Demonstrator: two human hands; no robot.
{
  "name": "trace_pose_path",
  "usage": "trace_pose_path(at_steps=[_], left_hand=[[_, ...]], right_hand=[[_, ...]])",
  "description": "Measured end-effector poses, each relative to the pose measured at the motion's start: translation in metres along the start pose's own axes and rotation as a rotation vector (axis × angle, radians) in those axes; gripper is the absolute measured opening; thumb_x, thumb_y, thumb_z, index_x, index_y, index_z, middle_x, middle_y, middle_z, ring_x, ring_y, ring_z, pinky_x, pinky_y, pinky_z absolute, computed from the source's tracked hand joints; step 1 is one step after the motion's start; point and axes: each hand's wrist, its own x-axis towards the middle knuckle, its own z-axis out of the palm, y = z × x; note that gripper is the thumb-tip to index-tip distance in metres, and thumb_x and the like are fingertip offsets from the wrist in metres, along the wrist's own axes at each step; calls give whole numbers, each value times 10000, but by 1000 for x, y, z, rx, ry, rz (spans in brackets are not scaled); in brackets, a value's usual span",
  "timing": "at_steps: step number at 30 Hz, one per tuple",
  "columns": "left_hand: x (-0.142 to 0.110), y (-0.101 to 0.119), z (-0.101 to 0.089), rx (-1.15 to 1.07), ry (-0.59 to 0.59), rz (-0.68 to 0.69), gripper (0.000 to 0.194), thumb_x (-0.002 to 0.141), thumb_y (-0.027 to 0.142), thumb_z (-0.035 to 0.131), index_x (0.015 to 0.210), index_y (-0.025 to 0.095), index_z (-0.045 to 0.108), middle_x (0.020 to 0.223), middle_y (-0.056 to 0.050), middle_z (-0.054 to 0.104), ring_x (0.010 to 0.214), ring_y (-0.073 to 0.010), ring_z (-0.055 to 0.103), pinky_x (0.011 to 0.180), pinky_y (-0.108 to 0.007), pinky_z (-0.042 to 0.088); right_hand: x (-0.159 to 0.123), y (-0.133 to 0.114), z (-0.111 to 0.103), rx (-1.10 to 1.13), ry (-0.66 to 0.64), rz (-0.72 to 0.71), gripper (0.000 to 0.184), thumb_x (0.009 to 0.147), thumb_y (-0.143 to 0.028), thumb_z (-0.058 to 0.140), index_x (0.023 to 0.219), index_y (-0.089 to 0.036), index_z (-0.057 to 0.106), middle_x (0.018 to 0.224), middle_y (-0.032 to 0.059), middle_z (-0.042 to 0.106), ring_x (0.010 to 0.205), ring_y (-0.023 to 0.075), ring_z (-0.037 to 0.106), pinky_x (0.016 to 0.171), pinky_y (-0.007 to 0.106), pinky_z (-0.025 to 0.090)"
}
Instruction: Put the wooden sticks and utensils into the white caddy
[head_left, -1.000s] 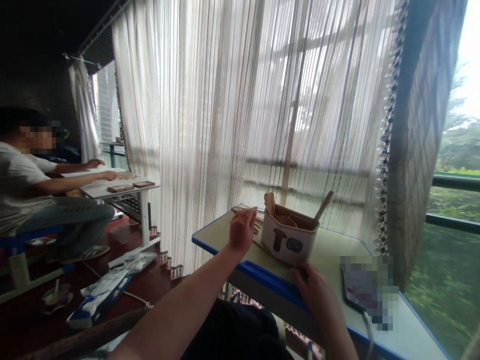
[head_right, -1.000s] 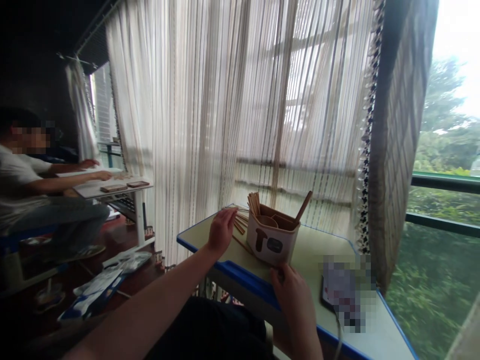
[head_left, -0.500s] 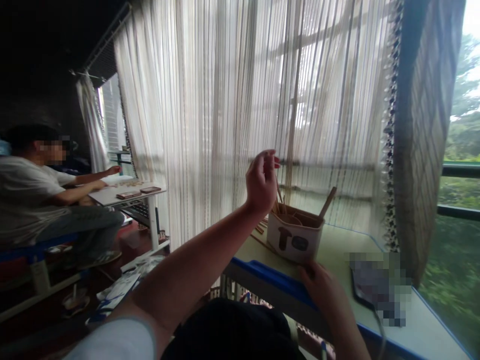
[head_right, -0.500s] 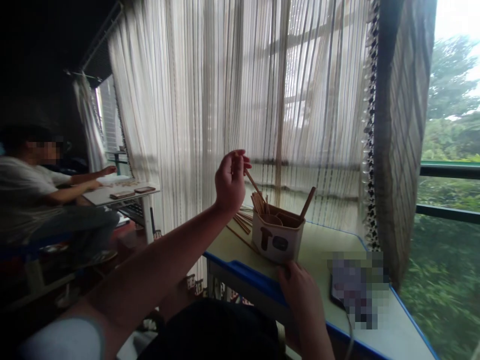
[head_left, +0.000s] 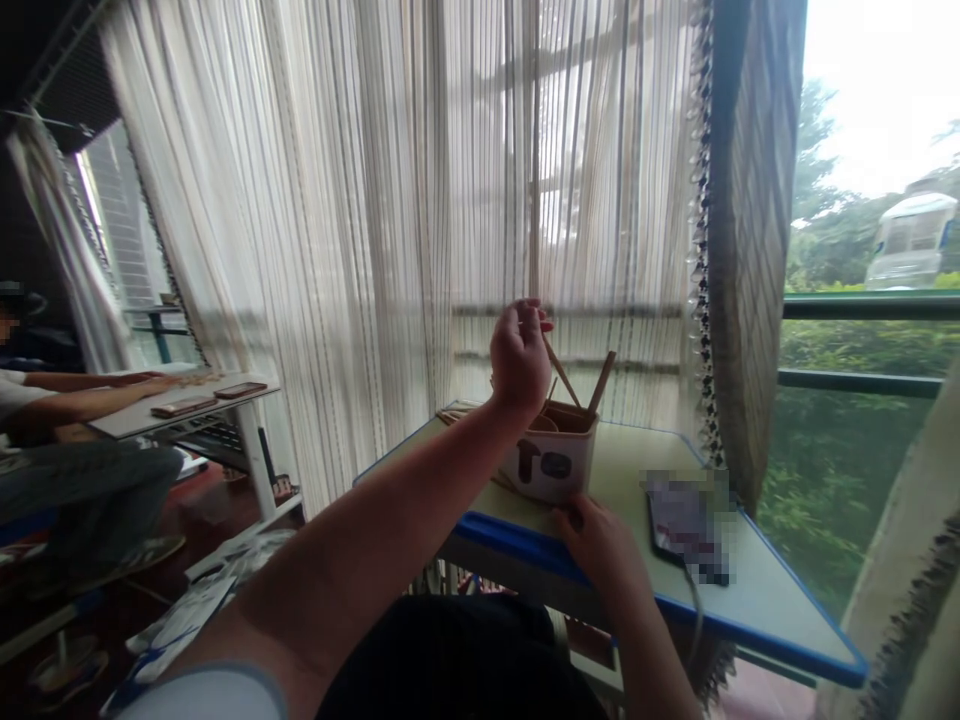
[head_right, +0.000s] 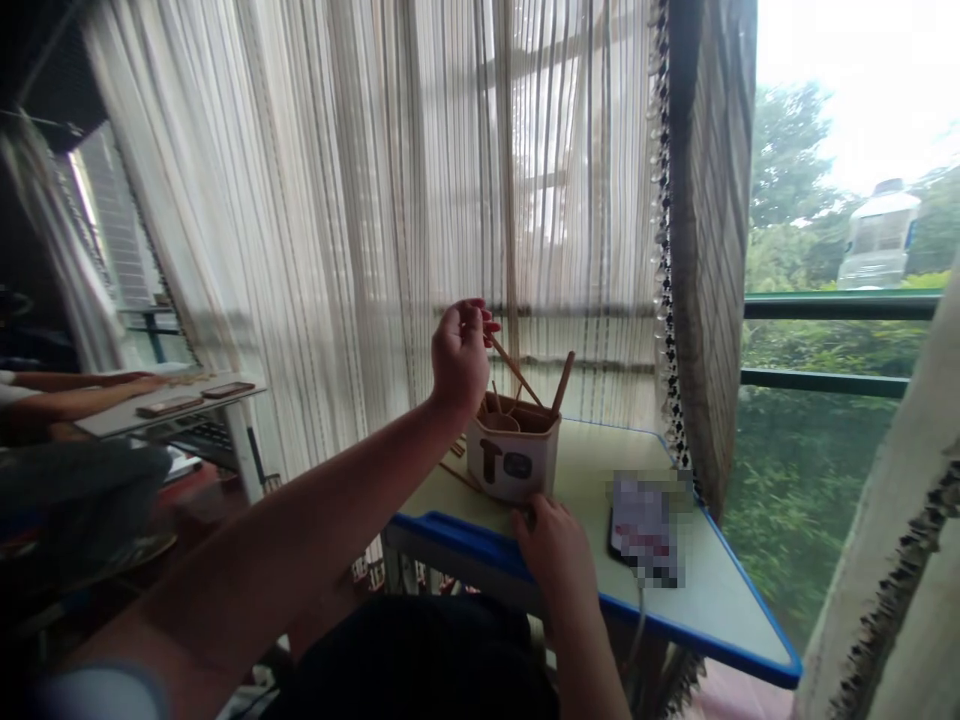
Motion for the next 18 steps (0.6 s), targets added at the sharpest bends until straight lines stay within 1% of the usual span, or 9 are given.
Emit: trace_pose_path(at_steps=[5,8,10,12,15,18], left_hand=[[-5,-8,13,8,-63,-20,235,960,284,367,991,179,574,844,-44,615,728,-88,601,636,-214,484],[0,-13,24,25,-83,-82,241,962,273,355,992,175,574,829,-43,616,734,-92,595,635,-212,476],[7,-16,33,40,-82,-122,250,963,263,345,997,168,574,817,-42,614,717,-94,587,640,-219,472],[17,-21,43,59,-92,-128,256,963,262,341,1007,164,574,814,-41,613,706,-97,581,649,-226,469],[34,-30,57,111,-132,-110,268,963,285,341,1020,166,574,820,-41,619,719,-106,581,660,-230,460],[49,-42,67,191,-179,-138,290,967,308,325,1041,173,571,803,-37,627,708,-109,581,651,-227,447]], right_hand=[[0,1,1,7,-1,-2,210,859,-333,451,877,-206,617,882,50,667,852,200,581,737,283,358],[0,2,1,8,0,3,219,855,-333,457,910,-206,626,902,51,669,872,197,582,753,282,360],[0,1,2,5,-1,15,224,854,-343,459,905,-207,629,884,51,669,861,195,584,748,282,363],[0,1,2,11,-3,26,222,851,-347,465,900,-207,631,868,51,668,852,189,585,745,277,366],[0,1,1,34,-6,26,210,846,-337,473,902,-211,631,873,49,666,858,180,584,752,267,369],[1,1,1,44,-11,39,208,847,-332,469,894,-211,631,869,49,665,844,179,584,742,265,369]])
